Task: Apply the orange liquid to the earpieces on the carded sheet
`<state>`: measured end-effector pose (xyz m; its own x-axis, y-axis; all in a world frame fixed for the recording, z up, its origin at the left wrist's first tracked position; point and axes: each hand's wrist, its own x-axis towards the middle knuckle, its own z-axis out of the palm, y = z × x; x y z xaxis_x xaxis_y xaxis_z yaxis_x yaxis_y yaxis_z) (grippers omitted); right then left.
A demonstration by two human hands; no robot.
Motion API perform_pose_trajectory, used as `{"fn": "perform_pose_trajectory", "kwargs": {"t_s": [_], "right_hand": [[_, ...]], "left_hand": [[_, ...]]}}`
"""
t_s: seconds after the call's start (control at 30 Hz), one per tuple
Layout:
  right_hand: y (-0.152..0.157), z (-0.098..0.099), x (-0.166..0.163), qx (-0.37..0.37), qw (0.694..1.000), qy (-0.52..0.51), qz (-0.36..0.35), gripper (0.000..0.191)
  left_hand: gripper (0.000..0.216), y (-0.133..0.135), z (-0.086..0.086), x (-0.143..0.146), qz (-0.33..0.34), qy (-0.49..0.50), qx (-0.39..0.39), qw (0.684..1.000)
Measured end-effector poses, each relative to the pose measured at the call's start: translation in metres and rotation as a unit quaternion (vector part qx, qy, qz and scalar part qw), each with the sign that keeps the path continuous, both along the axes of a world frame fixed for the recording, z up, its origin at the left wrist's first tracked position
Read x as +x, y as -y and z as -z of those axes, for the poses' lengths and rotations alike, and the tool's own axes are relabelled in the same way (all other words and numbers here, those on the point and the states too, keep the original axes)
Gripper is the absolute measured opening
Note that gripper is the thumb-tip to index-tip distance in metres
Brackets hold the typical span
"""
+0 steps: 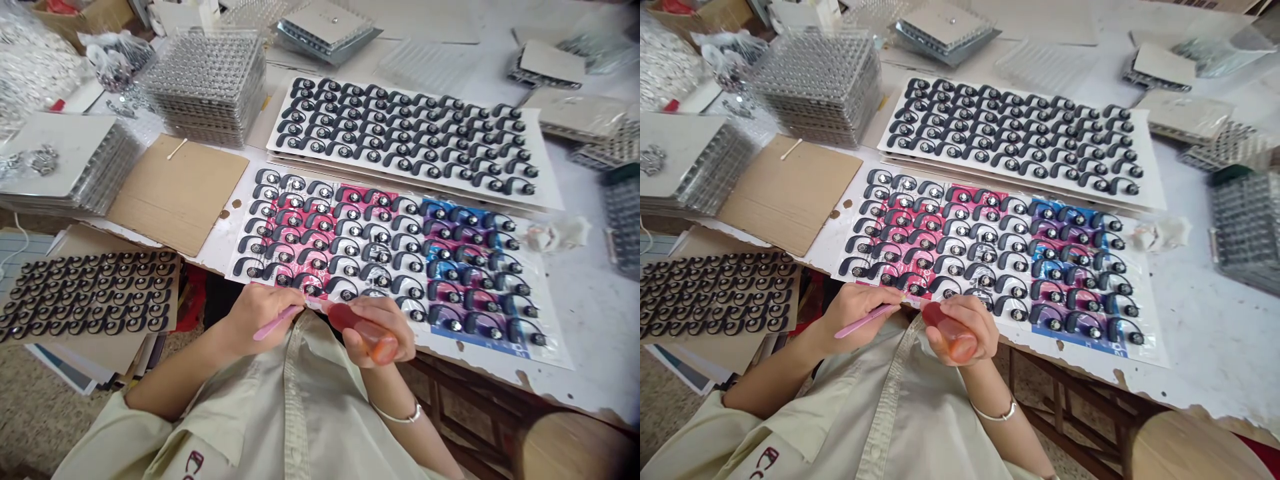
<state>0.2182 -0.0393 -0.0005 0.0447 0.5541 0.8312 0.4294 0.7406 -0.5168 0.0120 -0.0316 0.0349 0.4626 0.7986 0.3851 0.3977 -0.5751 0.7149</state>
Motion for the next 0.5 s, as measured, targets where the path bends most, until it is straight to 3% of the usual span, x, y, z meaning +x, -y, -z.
{"fn": "perform_pose_trajectory", "kwargs": {"t_s": [0.5], "right_hand": [[-0.0001, -0.0001, -0.0001, -0.002, 1.000, 0.007, 0.018, 0.023]], "left_hand": [[0.010, -0.0057, -0.0038, -0.0022, -0.011, 0.015, -0.130, 0.991]]}}
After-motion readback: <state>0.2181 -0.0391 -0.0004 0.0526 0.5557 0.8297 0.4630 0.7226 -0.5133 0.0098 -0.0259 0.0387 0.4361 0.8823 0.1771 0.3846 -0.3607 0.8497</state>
